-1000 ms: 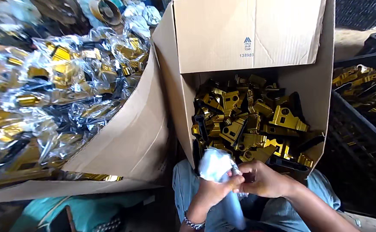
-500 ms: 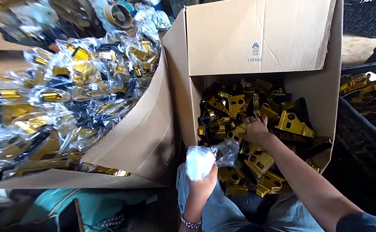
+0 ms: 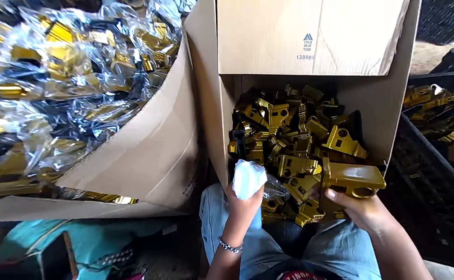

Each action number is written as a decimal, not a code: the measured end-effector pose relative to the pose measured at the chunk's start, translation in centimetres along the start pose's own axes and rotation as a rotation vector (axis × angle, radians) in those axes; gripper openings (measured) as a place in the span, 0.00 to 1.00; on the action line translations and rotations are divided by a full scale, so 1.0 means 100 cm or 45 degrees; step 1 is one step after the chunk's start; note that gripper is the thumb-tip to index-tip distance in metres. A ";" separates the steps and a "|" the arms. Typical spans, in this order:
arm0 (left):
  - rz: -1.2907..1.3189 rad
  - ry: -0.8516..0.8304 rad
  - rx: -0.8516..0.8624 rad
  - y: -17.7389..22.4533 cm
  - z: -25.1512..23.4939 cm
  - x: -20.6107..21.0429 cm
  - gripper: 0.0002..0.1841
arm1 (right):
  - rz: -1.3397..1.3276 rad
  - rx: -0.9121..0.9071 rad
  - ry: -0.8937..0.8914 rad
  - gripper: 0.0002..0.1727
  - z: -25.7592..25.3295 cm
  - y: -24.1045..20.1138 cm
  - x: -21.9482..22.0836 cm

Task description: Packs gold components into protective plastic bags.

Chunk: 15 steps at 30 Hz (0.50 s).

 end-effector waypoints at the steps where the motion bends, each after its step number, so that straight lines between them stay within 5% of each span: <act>1: -0.001 0.002 0.042 0.003 0.002 0.003 0.22 | 0.083 -0.066 -0.131 0.26 0.000 -0.003 0.009; 3: 0.059 -0.054 -0.021 0.009 0.006 0.009 0.23 | 0.302 -0.126 -0.326 0.34 -0.004 -0.002 0.031; 8: 0.538 -0.155 -0.622 0.033 0.011 0.016 0.19 | 1.195 -0.189 -0.080 0.28 -0.024 0.012 0.061; 10: 0.470 -0.249 -0.487 0.037 0.016 0.014 0.17 | 1.300 -0.010 -0.231 0.33 -0.028 0.021 0.072; 13: 0.043 -0.397 0.071 0.037 0.020 0.012 0.22 | 0.883 0.139 -0.130 0.42 -0.038 0.030 0.071; 15: -0.161 -0.378 0.218 0.032 0.020 0.015 0.28 | 0.577 0.167 -0.130 0.53 -0.043 0.028 0.072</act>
Point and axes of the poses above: each hand's wrist, its own z-axis away from the middle knuckle, its own x-axis out of the palm, y = z × x, the point moved 4 cm from there along -z, towards the middle knuckle, and after that the axes turned 3 degrees about -x, right-handed, at the moved point
